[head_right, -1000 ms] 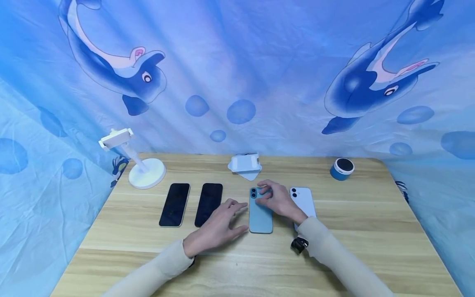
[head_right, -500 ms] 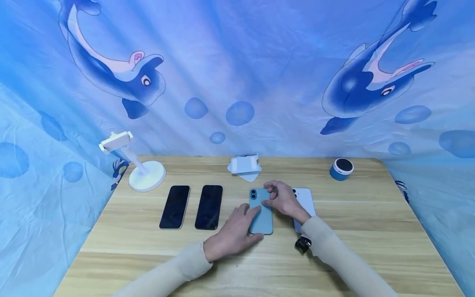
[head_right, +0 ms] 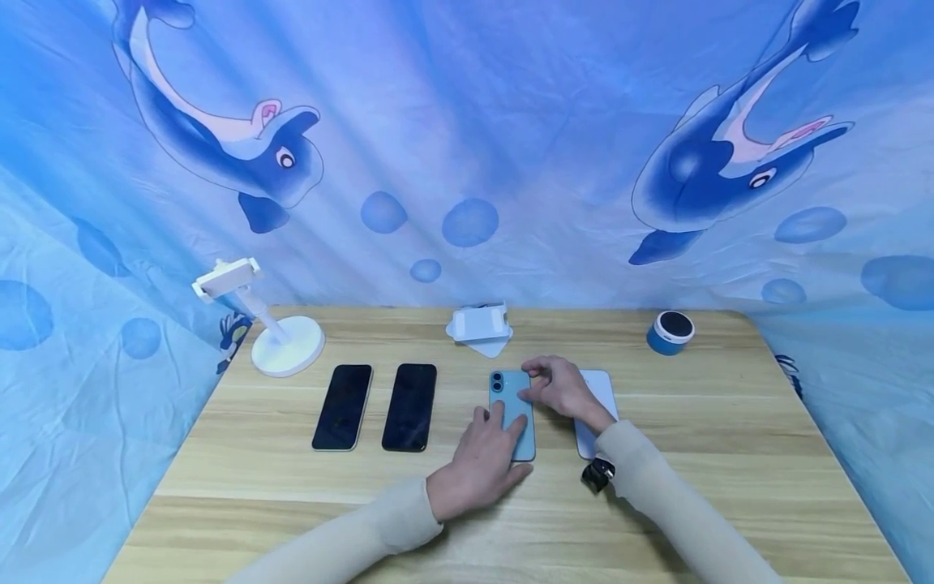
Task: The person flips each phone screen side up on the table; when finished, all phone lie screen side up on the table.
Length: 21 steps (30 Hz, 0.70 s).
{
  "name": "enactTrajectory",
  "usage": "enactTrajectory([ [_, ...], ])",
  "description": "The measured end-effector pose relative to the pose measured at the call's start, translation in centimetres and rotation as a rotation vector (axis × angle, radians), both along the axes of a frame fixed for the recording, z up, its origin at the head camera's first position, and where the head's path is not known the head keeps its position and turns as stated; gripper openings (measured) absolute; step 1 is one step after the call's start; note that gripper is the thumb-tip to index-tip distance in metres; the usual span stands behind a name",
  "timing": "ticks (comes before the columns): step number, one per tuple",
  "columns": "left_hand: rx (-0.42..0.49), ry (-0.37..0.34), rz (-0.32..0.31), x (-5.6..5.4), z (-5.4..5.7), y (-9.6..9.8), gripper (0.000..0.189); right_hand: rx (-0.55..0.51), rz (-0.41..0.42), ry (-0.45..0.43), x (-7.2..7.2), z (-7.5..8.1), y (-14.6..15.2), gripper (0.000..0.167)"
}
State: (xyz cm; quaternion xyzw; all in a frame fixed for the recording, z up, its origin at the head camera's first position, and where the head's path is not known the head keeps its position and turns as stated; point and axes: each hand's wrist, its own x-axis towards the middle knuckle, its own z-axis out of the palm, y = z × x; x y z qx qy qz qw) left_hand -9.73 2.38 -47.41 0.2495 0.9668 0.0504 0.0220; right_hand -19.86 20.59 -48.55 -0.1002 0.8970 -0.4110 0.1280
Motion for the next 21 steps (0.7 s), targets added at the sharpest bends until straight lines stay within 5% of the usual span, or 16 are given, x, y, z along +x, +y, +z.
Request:
enactTrajectory([
  [7, -0.051, 0.066, 0.012, -0.3, 0.0, 1.0, 0.060, 0.038, -0.014, 0.011, 0.0, 0.1, 0.0, 0.046],
  [21, 0.036, -0.015, 0.118, -0.2, -0.1, 1.7, 0.065, 0.082, -0.031, 0.021, 0.1, -0.1, -0.2, 0.043],
])
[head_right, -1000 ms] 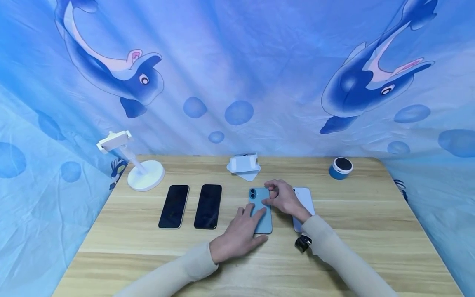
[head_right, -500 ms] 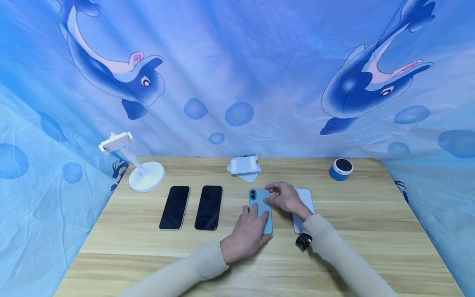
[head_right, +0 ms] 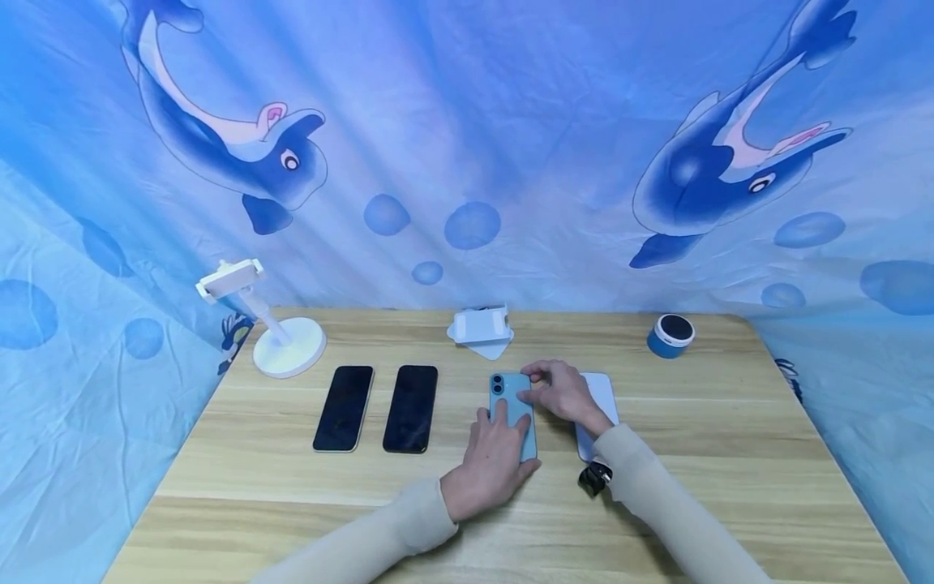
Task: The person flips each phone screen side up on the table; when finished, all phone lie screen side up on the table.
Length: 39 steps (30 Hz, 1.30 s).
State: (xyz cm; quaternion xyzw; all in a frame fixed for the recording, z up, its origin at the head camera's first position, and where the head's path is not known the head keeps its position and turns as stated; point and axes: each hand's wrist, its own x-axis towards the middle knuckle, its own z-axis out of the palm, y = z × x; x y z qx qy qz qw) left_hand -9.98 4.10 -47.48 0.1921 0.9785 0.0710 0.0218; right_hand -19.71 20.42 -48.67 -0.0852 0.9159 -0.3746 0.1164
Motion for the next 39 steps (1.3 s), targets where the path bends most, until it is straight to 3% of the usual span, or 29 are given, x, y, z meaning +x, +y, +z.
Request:
enactTrajectory([
  [9, -0.027, 0.038, -0.048, -0.4, 0.0, -0.3, 0.064, 0.041, -0.040, -0.014, 0.0, 0.3, -0.5, 0.043],
  [20, -0.002, -0.019, -0.043, -0.3, 0.2, -0.2, 0.066, 0.037, -0.070, -0.062, 0.3, 0.5, -0.8, 0.046],
  [30, 0.003, 0.010, -0.035, 0.1, 0.1, -0.3, 0.065, -0.077, -0.099, -0.149, 0.7, 1.1, -1.0, 0.044],
  [39, 0.086, -0.002, -0.011, 0.4, 0.2, -0.5, 0.062, -0.129, -0.152, -0.202, 0.9, 1.7, -1.4, 0.038],
])
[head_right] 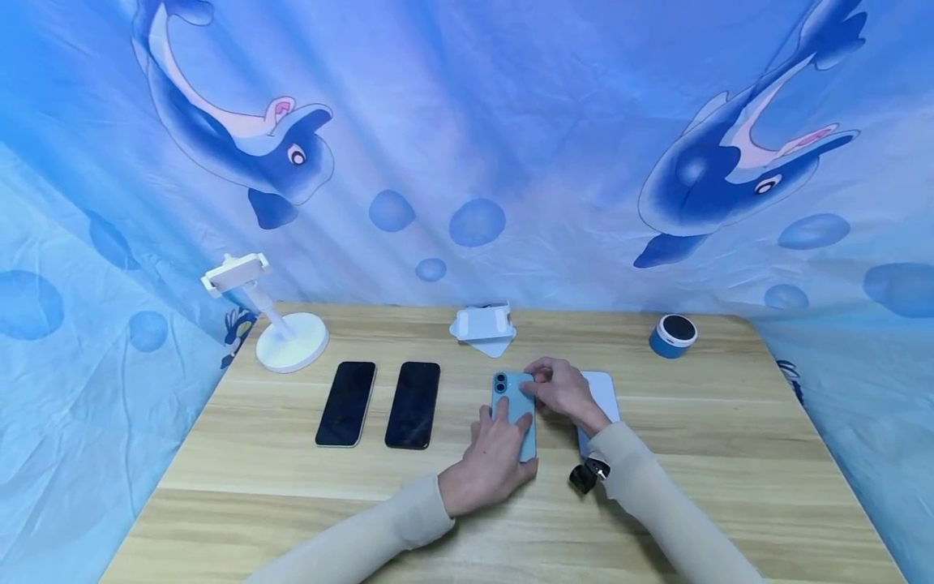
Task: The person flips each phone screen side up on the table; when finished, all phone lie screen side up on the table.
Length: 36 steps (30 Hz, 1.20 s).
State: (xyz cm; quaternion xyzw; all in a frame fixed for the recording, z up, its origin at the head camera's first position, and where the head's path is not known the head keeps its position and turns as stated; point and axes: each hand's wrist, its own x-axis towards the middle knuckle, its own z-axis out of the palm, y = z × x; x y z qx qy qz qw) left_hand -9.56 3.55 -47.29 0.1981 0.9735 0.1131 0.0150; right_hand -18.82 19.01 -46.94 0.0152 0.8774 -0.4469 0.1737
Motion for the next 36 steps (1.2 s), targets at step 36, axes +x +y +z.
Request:
enactTrajectory([
  [36, 0.388, -0.242, 0.015, -1.0, 1.0, -3.1, 0.082, -0.422, 0.240, -0.096, -0.4, -0.8, 1.8, 0.067],
])
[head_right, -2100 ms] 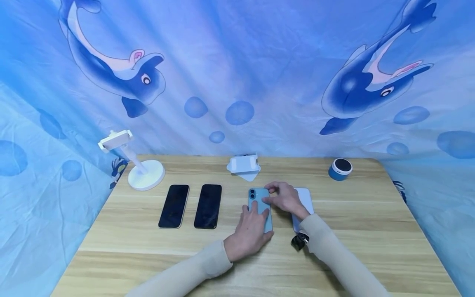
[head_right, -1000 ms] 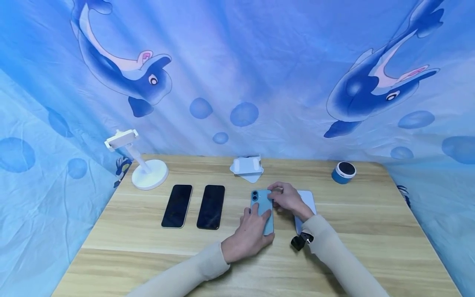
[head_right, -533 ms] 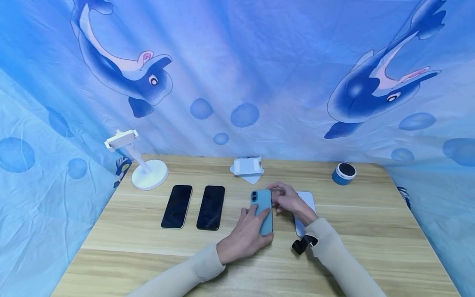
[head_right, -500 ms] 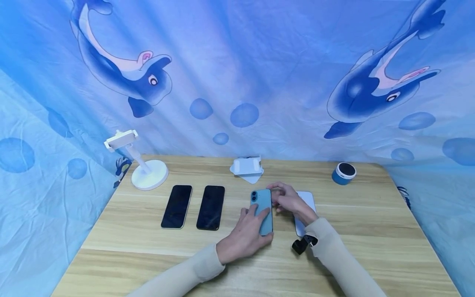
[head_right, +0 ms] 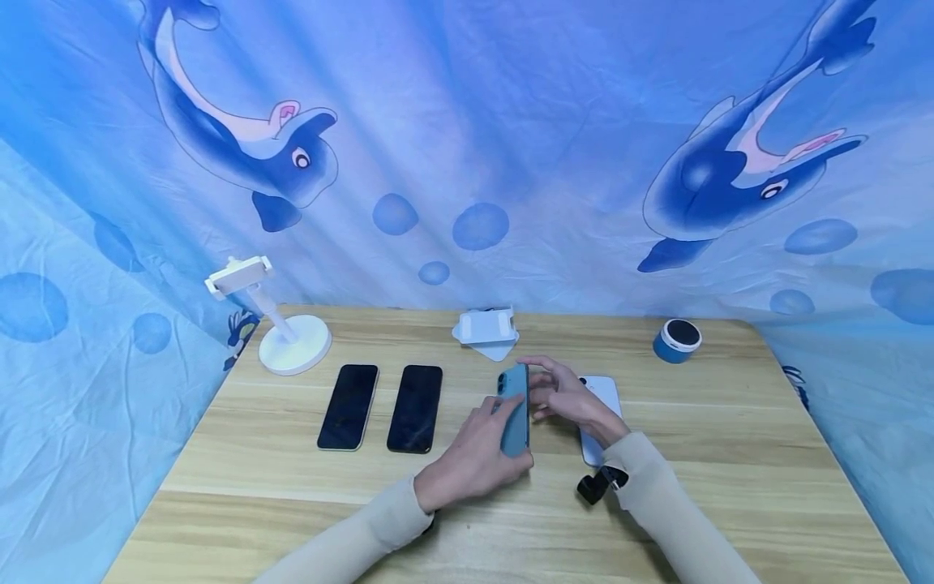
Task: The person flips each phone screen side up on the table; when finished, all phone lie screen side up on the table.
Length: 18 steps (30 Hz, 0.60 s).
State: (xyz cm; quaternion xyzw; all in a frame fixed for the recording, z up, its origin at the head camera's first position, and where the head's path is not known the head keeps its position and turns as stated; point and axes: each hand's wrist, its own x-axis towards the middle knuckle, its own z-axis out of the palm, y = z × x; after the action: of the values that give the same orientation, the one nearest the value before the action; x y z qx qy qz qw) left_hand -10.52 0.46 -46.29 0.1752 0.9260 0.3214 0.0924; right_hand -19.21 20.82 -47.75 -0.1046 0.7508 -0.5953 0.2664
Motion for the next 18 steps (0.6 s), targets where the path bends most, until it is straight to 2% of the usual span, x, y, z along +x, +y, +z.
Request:
enactTrajectory([
  [4, 0.071, -0.036, 0.016, -0.1, 0.0, -0.3, 0.084, -0.021, 0.035, -0.004, 0.1, -0.2, -0.2, 0.072],
  [10, 0.124, -0.065, -0.008, -0.4, 0.0, -0.9, 0.086, -0.021, 0.050, -0.012, 0.2, -0.7, -0.5, 0.076],
  [18, 0.295, -0.087, -0.036, -1.1, 0.0, -1.9, 0.080, -0.018, 0.037, -0.018, 0.2, -0.8, -0.7, 0.071],
])
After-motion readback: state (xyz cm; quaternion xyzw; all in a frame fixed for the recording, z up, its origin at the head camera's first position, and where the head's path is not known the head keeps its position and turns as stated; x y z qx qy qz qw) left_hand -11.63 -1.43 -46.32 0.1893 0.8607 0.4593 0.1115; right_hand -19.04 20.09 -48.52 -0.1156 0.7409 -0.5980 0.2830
